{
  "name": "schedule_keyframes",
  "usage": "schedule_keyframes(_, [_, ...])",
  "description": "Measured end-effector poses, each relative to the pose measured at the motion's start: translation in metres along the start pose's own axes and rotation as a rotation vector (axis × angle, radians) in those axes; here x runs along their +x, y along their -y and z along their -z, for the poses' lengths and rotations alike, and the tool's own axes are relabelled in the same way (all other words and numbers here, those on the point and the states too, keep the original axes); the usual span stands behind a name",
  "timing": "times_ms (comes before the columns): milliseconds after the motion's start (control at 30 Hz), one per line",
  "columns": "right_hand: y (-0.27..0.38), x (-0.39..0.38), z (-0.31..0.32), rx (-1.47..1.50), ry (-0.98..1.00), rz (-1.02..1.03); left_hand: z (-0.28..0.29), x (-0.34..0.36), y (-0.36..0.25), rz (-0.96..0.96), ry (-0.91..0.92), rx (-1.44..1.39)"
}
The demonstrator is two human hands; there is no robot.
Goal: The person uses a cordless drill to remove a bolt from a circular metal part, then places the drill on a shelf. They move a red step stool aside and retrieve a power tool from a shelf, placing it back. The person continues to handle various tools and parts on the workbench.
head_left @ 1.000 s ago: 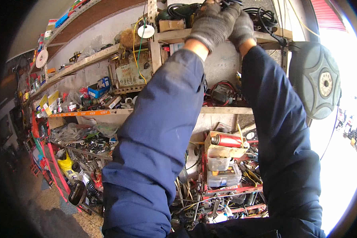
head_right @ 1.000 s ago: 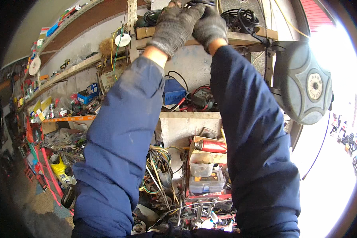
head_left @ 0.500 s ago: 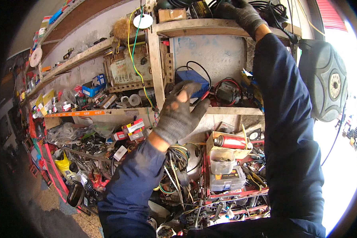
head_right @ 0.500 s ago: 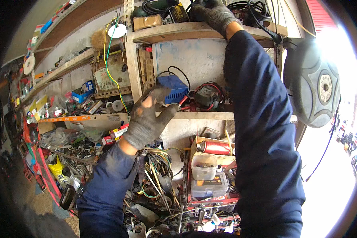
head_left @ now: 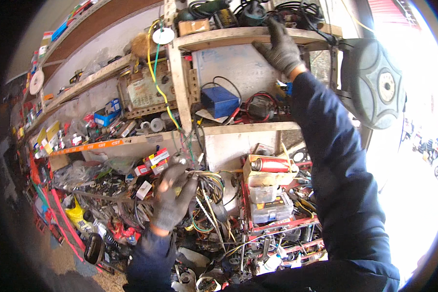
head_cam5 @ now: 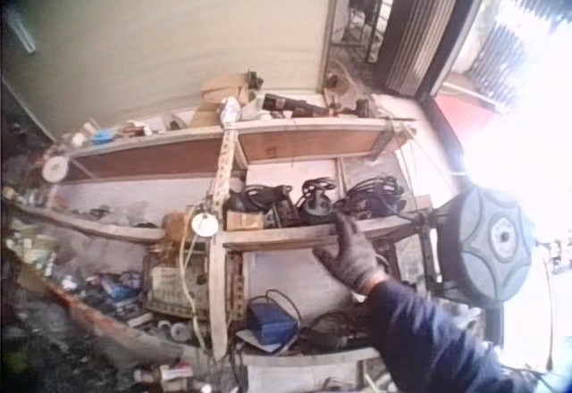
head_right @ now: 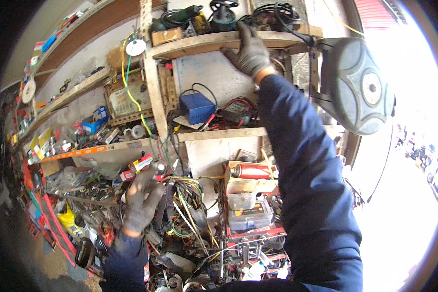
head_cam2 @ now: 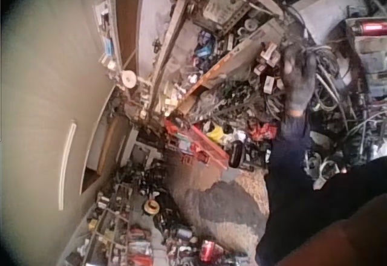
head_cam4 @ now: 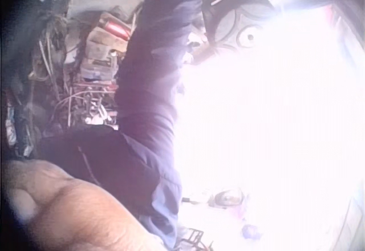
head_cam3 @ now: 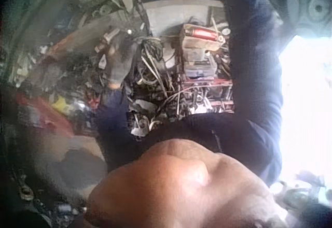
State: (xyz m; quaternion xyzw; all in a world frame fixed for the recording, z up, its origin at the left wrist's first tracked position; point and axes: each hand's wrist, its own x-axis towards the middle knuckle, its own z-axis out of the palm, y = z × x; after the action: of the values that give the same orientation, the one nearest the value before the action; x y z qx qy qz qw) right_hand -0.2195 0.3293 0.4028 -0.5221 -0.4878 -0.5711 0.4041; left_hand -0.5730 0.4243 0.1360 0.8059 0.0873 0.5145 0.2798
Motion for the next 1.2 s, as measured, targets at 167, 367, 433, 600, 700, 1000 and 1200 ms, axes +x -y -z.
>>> schedule_keyframes(167, [0.050, -0.119, 0.041, 0.161, -0.086, 0.030, 0.025, -0.133, 0.069, 0.385, -0.208, -0.238])
schedule_keyframes(367, [0.118, -0.234, 0.101, 0.670, 0.379, -0.360, 0.049, -0.281, 0.166, 0.486, -0.432, 0.028])
schedule_keyframes(433, [0.124, -0.251, 0.109, 0.735, 0.468, -0.412, 0.042, -0.297, 0.176, 0.626, -0.421, -0.130])
schedule_keyframes(600, [0.132, -0.268, 0.113, 0.724, 0.436, -0.236, 0.006, -0.308, 0.127, 0.690, -0.396, -0.309])
schedule_keyframes(700, [0.144, -0.276, 0.123, 0.768, 0.425, -0.258, -0.001, -0.314, 0.102, 0.722, -0.288, -0.386])
schedule_keyframes(1000, [0.168, -0.325, 0.198, 0.581, 0.725, -0.313, -0.021, -0.364, 0.110, 0.885, -0.019, -0.351])
schedule_keyframes(1200, [0.179, -0.376, 0.283, 0.655, 0.769, -0.416, -0.048, -0.378, 0.050, 0.823, 0.093, -0.576])
